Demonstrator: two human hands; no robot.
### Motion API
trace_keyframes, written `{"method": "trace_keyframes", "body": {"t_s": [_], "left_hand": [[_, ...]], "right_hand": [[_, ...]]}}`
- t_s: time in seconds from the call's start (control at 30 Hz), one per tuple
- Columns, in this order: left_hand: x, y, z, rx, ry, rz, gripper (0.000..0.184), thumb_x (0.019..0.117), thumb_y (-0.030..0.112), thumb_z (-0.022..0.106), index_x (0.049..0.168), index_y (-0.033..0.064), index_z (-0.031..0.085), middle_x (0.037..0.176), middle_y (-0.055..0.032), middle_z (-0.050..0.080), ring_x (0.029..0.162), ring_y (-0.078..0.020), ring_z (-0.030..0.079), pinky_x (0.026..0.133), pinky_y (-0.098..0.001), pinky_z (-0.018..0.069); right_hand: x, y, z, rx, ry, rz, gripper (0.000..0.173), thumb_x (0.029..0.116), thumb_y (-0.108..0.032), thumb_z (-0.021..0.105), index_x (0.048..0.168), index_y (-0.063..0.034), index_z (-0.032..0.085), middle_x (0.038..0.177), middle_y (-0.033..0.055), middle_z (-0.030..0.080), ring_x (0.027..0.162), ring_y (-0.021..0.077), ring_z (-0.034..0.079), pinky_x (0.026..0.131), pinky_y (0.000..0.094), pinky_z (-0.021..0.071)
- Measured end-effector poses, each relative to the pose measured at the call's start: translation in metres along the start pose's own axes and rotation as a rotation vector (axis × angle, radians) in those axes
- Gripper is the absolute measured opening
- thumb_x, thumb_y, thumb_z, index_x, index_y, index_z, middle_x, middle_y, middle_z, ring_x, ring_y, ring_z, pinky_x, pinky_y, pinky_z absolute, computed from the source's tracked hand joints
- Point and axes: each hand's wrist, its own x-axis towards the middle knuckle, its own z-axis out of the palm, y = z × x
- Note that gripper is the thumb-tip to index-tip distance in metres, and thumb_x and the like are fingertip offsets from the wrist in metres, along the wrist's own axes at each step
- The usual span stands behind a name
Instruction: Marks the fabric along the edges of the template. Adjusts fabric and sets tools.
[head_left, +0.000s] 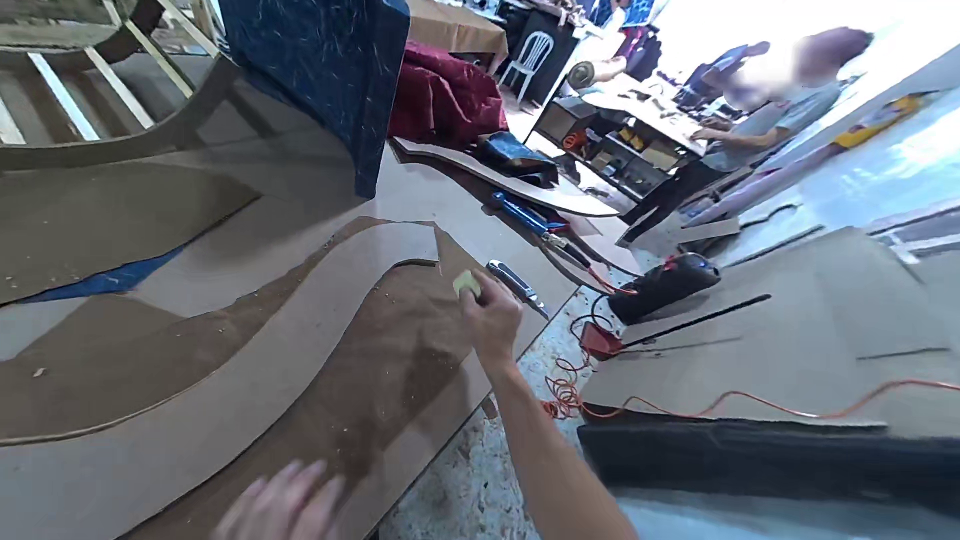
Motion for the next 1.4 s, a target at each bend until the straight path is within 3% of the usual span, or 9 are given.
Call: {"method": "trace_keyframes", "body": {"t_s": [0.1, 0.2, 0.6, 0.73, 1.03, 1.17, 1.23, 1.3, 1.4], "left_hand": [[0.052, 0.025, 0.07, 0.122, -0.081, 0.04, 0.049, 0.0993, 0.038, 0.056, 0.144, 0.0183, 0.06, 0.155, -0.0129, 0.051, 0.148, -0.037, 0.041, 0.119, -0.0629, 0.0296], [0.051, 0.018, 0.105, 0.187, -0.109, 0.042, 0.049, 0.102, 0.043, 0.047, 0.145, 0.0233, 0.06, 0.157, -0.0072, 0.049, 0.149, -0.0317, 0.04, 0.121, -0.0598, 0.0254], [0.048, 0.017, 0.105, 0.174, -0.112, 0.017, 0.044, 0.1029, 0.037, 0.045, 0.141, 0.025, 0.063, 0.155, -0.0027, 0.053, 0.148, -0.0267, 0.042, 0.123, -0.054, 0.0246], [0.047, 0.016, 0.106, 0.189, -0.089, 0.034, 0.044, 0.1022, 0.038, 0.045, 0.14, 0.0255, 0.064, 0.154, -0.0017, 0.054, 0.147, -0.0264, 0.043, 0.122, -0.0537, 0.0257], [0.047, 0.015, 0.107, 0.184, -0.053, 0.049, 0.045, 0.1027, 0.037, 0.043, 0.141, 0.0251, 0.063, 0.154, -0.001, 0.054, 0.147, -0.0257, 0.043, 0.122, -0.0531, 0.0266], [0.046, 0.013, 0.106, 0.178, -0.042, 0.061, 0.045, 0.1025, 0.036, 0.042, 0.14, 0.0239, 0.064, 0.154, -0.0009, 0.054, 0.147, -0.0252, 0.043, 0.122, -0.0525, 0.0273], [0.043, 0.012, 0.106, 0.169, -0.037, 0.07, 0.046, 0.1023, 0.038, 0.042, 0.141, 0.0238, 0.063, 0.155, -0.0007, 0.053, 0.148, -0.0251, 0.042, 0.122, -0.0524, 0.0272], [0.043, 0.011, 0.107, 0.159, -0.015, 0.081, 0.045, 0.1018, 0.039, 0.044, 0.139, 0.0235, 0.065, 0.153, -0.0013, 0.054, 0.147, -0.0254, 0.043, 0.122, -0.0526, 0.028], [0.045, 0.01, 0.107, 0.133, -0.015, 0.077, 0.043, 0.1001, 0.039, 0.048, 0.135, 0.023, 0.067, 0.151, -0.0019, 0.057, 0.146, -0.0256, 0.044, 0.122, -0.0523, 0.028]], "right_hand": [[0.043, 0.026, 0.044, -0.029, 0.0, 0.019, 0.033, 0.0925, -0.023, 0.069, 0.124, -0.0141, 0.075, 0.095, 0.0109, 0.072, 0.081, 0.0253, 0.069, 0.072, 0.0493, 0.0573], [0.063, 0.045, 0.074, -0.031, 0.007, 0.05, 0.032, 0.0926, -0.024, 0.068, 0.122, -0.0141, 0.076, 0.097, 0.01, 0.073, 0.085, 0.0247, 0.07, 0.077, 0.0494, 0.0572], [0.067, 0.059, 0.091, -0.077, -0.041, 0.033, 0.033, 0.0928, -0.026, 0.068, 0.123, -0.0139, 0.076, 0.101, 0.0102, 0.074, 0.088, 0.0237, 0.07, 0.08, 0.0478, 0.0562], [0.065, 0.06, 0.089, -0.076, -0.057, 0.021, 0.032, 0.0921, -0.024, 0.069, 0.122, -0.0131, 0.076, 0.096, 0.0096, 0.072, 0.08, 0.0215, 0.069, 0.073, 0.0454, 0.0574], [0.043, 0.047, 0.064, -0.183, -0.108, -0.07, 0.031, 0.0891, -0.02, 0.071, 0.118, -0.0114, 0.077, 0.087, 0.009, 0.07, 0.072, 0.0224, 0.066, 0.066, 0.0458, 0.0543], [0.023, 0.033, 0.04, -0.22, -0.158, -0.086, 0.028, 0.0897, -0.02, 0.071, 0.116, -0.0129, 0.077, 0.088, 0.0084, 0.07, 0.072, 0.0228, 0.065, 0.063, 0.0464, 0.0539], [0.011, 0.027, 0.016, -0.196, -0.183, -0.085, 0.032, 0.0916, -0.02, 0.07, 0.122, -0.0119, 0.074, 0.092, 0.0101, 0.07, 0.073, 0.0235, 0.066, 0.063, 0.047, 0.0548], [0.002, 0.029, -0.013, -0.128, -0.18, -0.041, 0.035, 0.0926, -0.021, 0.07, 0.126, -0.0113, 0.072, 0.095, 0.0099, 0.073, 0.075, 0.0222, 0.069, 0.067, 0.0463, 0.0585], [-0.019, 0.044, -0.056, 0.071, -0.227, 0.204, 0.035, 0.0904, -0.02, 0.072, 0.123, -0.0088, 0.073, 0.083, 0.0056, 0.074, 0.064, 0.0167, 0.069, 0.06, 0.0403, 0.0612]]}}
